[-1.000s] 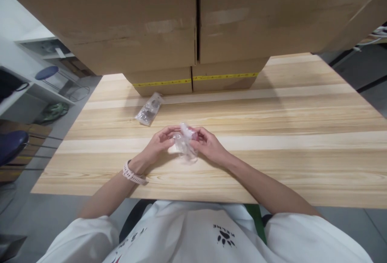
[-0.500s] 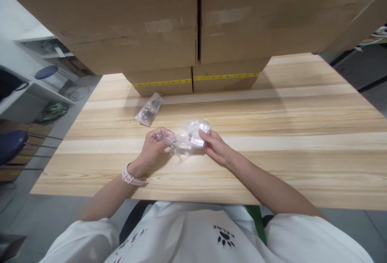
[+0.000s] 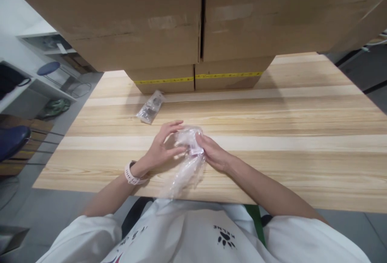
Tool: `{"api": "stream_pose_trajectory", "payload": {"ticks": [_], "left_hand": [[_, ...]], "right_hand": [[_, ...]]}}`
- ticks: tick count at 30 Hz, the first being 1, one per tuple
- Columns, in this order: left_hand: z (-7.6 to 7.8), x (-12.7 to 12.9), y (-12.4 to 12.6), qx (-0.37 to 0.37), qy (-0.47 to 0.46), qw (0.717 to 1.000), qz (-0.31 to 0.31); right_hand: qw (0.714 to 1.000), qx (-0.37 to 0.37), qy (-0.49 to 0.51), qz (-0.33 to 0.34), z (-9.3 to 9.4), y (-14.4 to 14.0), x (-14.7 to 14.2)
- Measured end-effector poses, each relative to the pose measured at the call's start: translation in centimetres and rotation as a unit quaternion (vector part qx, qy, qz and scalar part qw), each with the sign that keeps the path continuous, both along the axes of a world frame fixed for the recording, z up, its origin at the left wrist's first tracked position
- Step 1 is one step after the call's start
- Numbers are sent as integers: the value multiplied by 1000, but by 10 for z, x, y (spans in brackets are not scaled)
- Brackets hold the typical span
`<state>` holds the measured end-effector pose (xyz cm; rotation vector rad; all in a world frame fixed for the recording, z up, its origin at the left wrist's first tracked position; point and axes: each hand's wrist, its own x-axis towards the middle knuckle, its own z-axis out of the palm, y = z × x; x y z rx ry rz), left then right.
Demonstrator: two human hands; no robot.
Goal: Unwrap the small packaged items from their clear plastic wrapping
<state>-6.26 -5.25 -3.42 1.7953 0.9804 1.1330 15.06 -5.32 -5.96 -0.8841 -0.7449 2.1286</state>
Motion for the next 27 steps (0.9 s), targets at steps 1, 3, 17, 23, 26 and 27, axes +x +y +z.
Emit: {"api": "stream_pose_trajectory", "payload": {"ticks": [1,3,17,23,26,27], "left_hand": [[-3,3,-1,9,-1,1000,0],[-8,4,0,-34,-56,997,45],[-3,-27,22,-201,-203,922,262],[-9,-34,25,-256,-191,911,260],[-8,-36,24,-254,-211,907,260],[-7,-36,23,-239,-222,908,263]], "right_hand": [[999,13,1,35,2,-4,-2],[995,28,-8,94,7,-7,-2],[957,116,-233,126,18,32,59],[887,217,-403,56,13,53,113],[787,280,-534,-132,17,54,131],[738,309,-564,-206,20,53,132]]}}
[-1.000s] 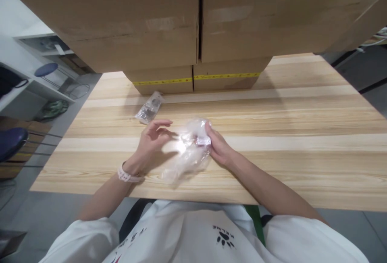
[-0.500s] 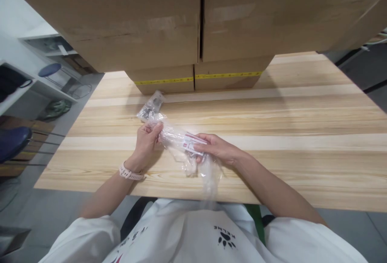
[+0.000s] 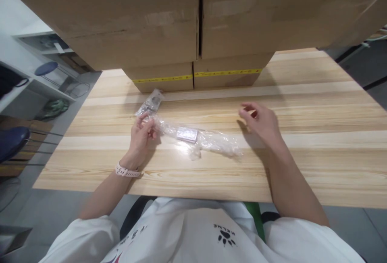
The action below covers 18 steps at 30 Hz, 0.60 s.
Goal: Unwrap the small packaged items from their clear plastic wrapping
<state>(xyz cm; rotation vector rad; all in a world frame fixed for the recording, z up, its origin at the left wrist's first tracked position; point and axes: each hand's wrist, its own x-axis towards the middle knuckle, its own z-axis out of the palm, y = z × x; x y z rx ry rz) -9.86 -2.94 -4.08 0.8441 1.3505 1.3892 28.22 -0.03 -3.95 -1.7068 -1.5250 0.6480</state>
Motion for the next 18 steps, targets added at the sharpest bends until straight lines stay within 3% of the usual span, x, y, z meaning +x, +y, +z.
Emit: {"api": "stream_pose_trajectory", "payload": {"ticks": [1,3,7,9,12,15,18], "left_hand": [[2,1,-1,23,-1,1000,12],[6,4,-6,83,9,996,32],[6,15,-15,159,43,986,-23],[2,19,-18,173,56,980,-75],[-4,21,-20,183,107,965,-156],[-5,21,-21,194,181,936,-233],[-7,23,-21,241,282,880,-297]], "right_hand": [[997,66,-23,-32,4,-3,-3],[989,140,-35,16,11,-12,-21],[946,92,-40,307,11,-38,-82],[933,57,-45,352,2,-47,-106],[951,48,-2,305,-10,-49,-121],[967,0,125,221,-13,-43,-117],[941,-96,289,149,-10,-33,-108]]}}
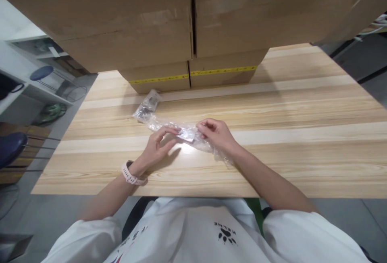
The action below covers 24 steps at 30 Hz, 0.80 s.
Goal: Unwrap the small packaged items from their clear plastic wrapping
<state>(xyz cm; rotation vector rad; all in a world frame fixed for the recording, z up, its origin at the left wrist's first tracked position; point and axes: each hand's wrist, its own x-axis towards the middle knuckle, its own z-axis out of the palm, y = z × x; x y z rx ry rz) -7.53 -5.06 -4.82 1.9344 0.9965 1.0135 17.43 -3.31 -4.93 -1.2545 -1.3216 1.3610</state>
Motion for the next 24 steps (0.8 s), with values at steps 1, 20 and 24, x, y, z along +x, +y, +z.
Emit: {"api": "stream_pose_trajectory", "payload": {"ticks": [1,20,24], "left_hand": [[-2,2,0,29,40,999,-23],[-13,19,7,164,182,964,-99],[-10,19,5,135,196,966,-103]], "right_hand": [[998,-35,48,-14,1,4,4],[954,130,-11,-270,12,25,66],[986,121,-117,11,16,-5,26]]}}
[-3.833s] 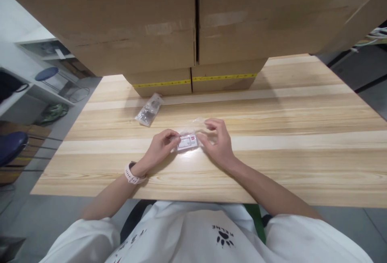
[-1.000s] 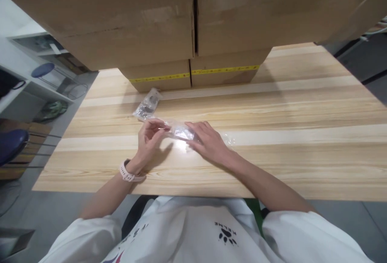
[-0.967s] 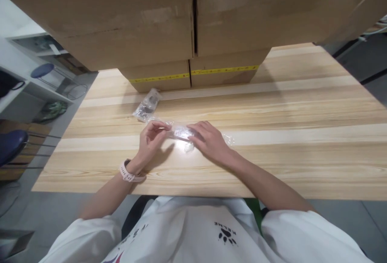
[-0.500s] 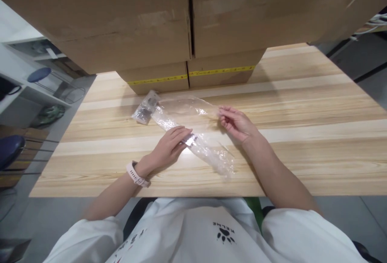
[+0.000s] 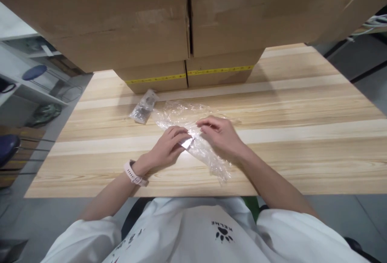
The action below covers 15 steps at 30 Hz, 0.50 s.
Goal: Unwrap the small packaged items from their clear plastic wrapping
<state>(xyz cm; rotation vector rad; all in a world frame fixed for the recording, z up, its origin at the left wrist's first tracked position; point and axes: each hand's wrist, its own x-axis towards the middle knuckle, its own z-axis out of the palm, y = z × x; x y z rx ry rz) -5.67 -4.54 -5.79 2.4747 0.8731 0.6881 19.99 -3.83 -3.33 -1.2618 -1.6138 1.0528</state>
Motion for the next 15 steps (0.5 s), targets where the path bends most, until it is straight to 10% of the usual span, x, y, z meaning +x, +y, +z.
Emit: {"api": "stream_pose_trajectory", "payload": {"ticks": [5,15], "left_hand": [[7,1,-5,-37,40,999,5],[22,-16,-7,30,-6,999,28]], "right_hand": [[978,94,-130,130,-28,5,-9],[968,121,-193,102,-36,10,-6]]}}
